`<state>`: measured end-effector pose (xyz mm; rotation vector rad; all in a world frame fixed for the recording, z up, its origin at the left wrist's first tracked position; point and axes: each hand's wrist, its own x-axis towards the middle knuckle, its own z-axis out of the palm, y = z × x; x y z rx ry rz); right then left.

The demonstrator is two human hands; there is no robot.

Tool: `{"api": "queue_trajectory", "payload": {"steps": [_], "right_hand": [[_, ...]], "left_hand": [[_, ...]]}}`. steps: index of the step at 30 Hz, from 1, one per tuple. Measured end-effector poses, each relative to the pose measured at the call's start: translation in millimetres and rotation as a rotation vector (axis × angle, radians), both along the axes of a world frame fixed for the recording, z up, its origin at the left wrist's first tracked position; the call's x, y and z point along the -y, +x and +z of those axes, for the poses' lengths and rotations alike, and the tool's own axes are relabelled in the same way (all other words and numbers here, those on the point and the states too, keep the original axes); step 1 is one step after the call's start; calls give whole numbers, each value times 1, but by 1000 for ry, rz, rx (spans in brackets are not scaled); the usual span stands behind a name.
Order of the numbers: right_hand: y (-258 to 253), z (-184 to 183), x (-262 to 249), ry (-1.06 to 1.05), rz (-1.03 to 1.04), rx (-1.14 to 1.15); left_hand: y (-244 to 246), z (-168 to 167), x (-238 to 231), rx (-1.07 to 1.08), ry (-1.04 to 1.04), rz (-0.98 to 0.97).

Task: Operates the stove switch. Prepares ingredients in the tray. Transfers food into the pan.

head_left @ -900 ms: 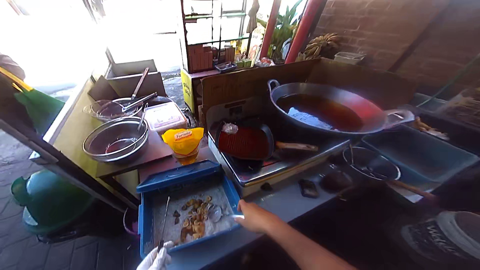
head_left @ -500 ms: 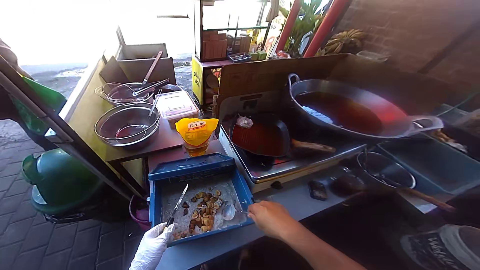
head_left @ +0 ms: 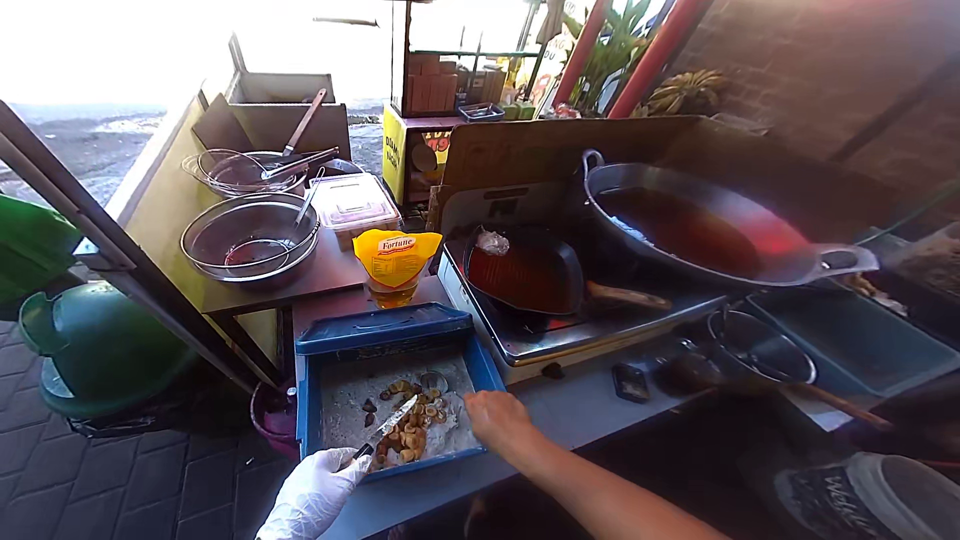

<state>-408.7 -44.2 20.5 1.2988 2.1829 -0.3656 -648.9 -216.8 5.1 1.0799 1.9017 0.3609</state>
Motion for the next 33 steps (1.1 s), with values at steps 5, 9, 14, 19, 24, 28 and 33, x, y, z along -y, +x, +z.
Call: {"api": "queue_trajectory", "payload": {"steps": [5,9,14,19,24,28,33], "right_hand": [[20,16,19,-97,62,49],[38,35,16,-81,151,-39],[20,28,11,20,149,-63],[1,19,-18,104,136,-56],[-6,-3,-3,-25,124,-1],[10,9,15,-116,180,56],[47,37,12,-106,149,-5]], "left_hand": [[-12,-28,-4,-114,-58,-175],[-12,-23,-11,-91,-28,-275],[7,-7,-41,-304,-222,-391],[25,-1,-59,-389,-273,-422],[33,-1,-52,-419,-281,-390],[29,4,-46,-429,-284,-382],[17,16,-38,-300,-216,-399]]}}
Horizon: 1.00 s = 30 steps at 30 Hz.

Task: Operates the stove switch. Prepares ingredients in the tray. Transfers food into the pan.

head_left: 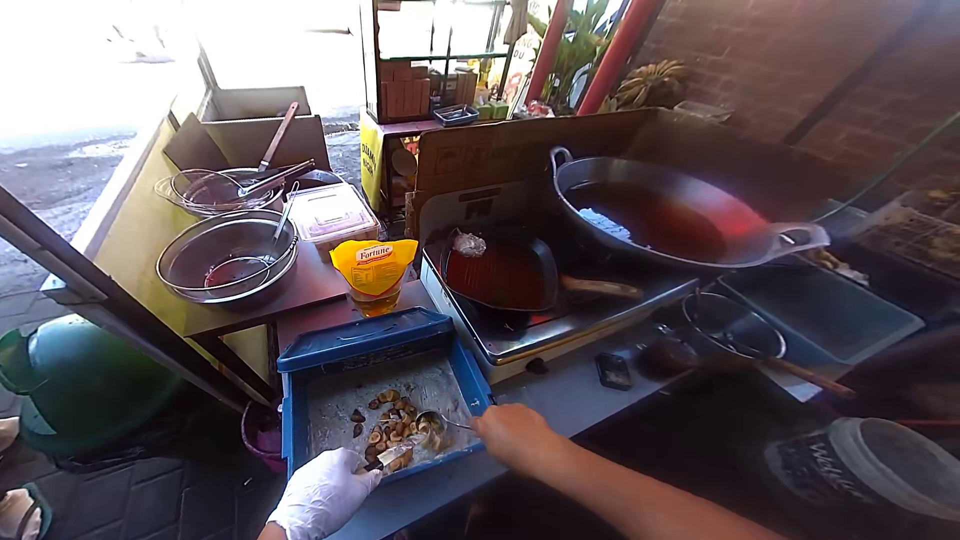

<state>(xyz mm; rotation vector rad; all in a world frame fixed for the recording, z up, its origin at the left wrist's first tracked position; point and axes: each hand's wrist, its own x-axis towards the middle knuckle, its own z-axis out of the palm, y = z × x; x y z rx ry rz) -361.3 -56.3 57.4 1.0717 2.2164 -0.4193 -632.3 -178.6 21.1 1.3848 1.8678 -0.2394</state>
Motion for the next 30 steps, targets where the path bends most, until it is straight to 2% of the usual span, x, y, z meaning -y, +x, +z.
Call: {"api": "queue_trajectory", "payload": {"steps": [6,10,15,18,21,25,30], "right_hand": [[3,-13,28,42,28,-44],[-1,-14,26,100,87,-48],[-21,-24,18,157,6,11],[-38,-31,21,95,-64,77],[-45,-22,25,-9,-33,81],[-14,-11,-9,-79,-21,-53],[19,5,-3,71,-42,-140]], "left_hand": [[16,-4,-2,-49,-15,22],[23,5,-14,-94,-66,-5],[24,21,-30,-158,-104,-66],[24,25,-31,-185,-120,-84],[24,25,-29,-203,-123,-81],[24,20,-19,-193,-83,-81],[6,59,11,-171,-36,-36]]}}
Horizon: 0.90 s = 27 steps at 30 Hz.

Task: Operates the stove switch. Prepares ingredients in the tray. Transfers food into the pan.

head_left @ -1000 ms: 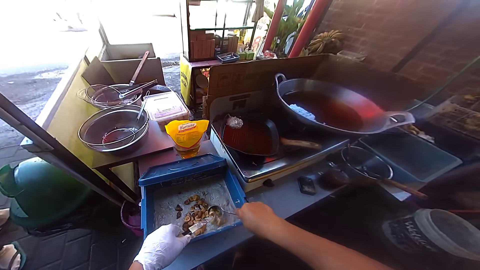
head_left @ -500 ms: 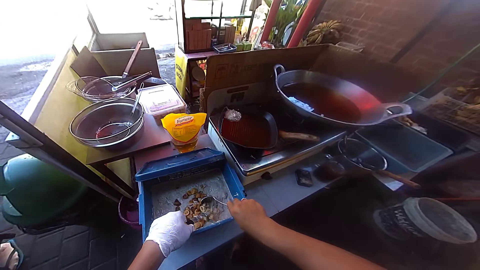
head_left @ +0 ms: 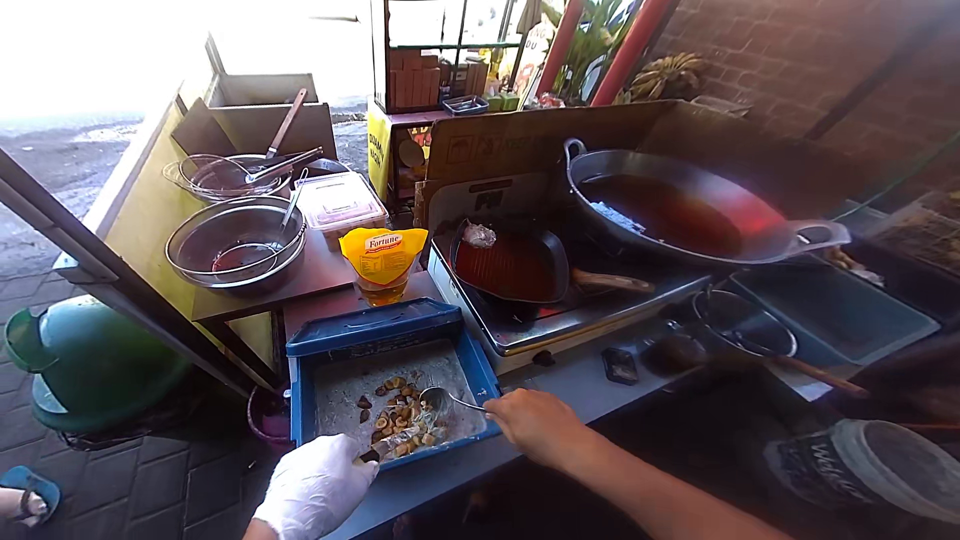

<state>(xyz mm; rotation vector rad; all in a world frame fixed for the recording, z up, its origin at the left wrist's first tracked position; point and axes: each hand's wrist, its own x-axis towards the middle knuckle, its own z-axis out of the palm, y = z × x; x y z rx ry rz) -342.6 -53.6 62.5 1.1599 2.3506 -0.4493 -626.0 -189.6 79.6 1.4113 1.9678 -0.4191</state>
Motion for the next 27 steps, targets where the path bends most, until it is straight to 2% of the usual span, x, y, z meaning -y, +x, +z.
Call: {"api": "queue_trajectory", "payload": {"steps": [2,6,10,18,22,24,27], "right_hand": [[1,-5,15,34,12,20],[-5,-21,40,-2,89,25],[-21,-16,35,11,97,129],[-37,-1,33,-5,31,233],[-40,1,33,-19,-22,249],[-39,0,35,-19,5,229],[-41,-1,32,-9,96,202]], "left_hand": [[-5,6,6,12,35,37],[2,-6,0,28,49,74],[7,-21,-9,41,22,78],[9,-13,-10,49,21,103],[14,6,-2,53,13,82],[22,7,-3,10,6,80],[36,-8,-11,-44,-16,74]]}}
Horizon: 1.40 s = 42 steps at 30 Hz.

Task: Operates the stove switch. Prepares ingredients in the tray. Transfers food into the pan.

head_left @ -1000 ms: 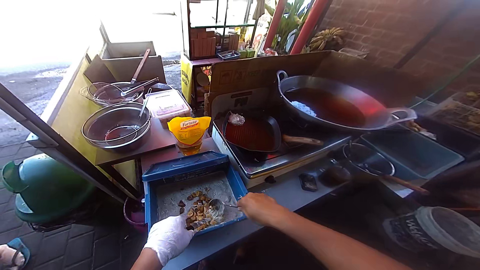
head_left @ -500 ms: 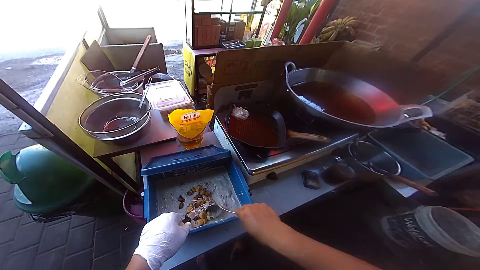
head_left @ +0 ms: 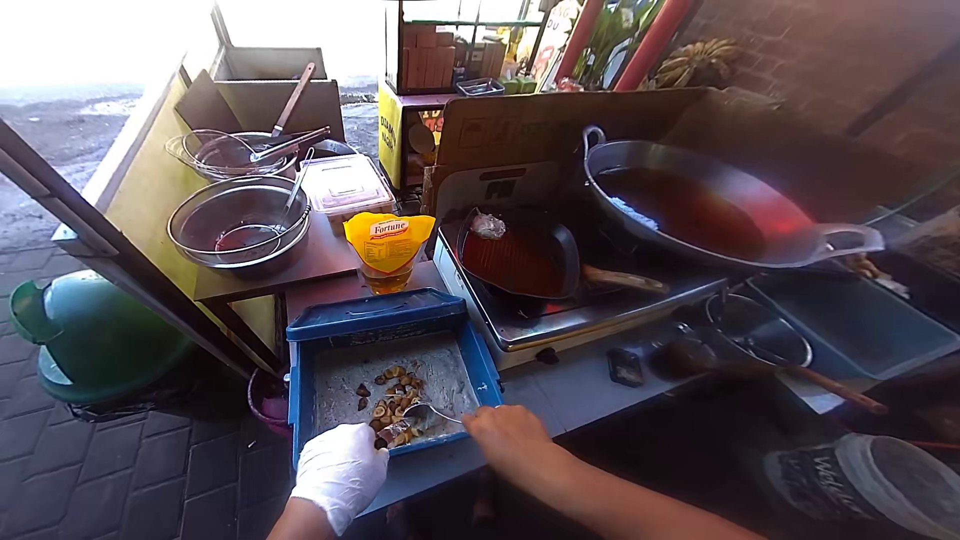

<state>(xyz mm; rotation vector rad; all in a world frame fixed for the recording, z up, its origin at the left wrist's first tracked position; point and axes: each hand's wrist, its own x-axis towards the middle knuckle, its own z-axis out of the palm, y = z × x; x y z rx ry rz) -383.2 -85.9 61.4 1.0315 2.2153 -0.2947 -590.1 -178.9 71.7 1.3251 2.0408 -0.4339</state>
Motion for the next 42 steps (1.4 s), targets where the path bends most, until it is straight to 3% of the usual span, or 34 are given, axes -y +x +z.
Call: {"api": "queue_trajectory", "payload": {"steps": [9,14,19,25,29,33,38,42], "right_hand": [[-19,-21,-25,85,51,-34],[-14,-24,-24,-96,50,41],[19,-19,-61,-218,123,-97],[59,-8,-56,-38,152,-280],[56,-20,-34,6,109,-210],[51,-23,-25,-49,169,-252],[60,-22,-30,72,160,-343],[62,-7,-34,116,42,-275]], "left_hand": [[13,-5,-17,-25,-87,-18],[20,-10,-16,-55,-72,32],[31,-11,-10,-57,-25,53],[30,42,27,3,68,128],[40,35,33,41,123,198],[46,1,20,-25,97,199],[36,7,-7,-28,-70,109],[23,10,-15,-41,-105,40]]}}
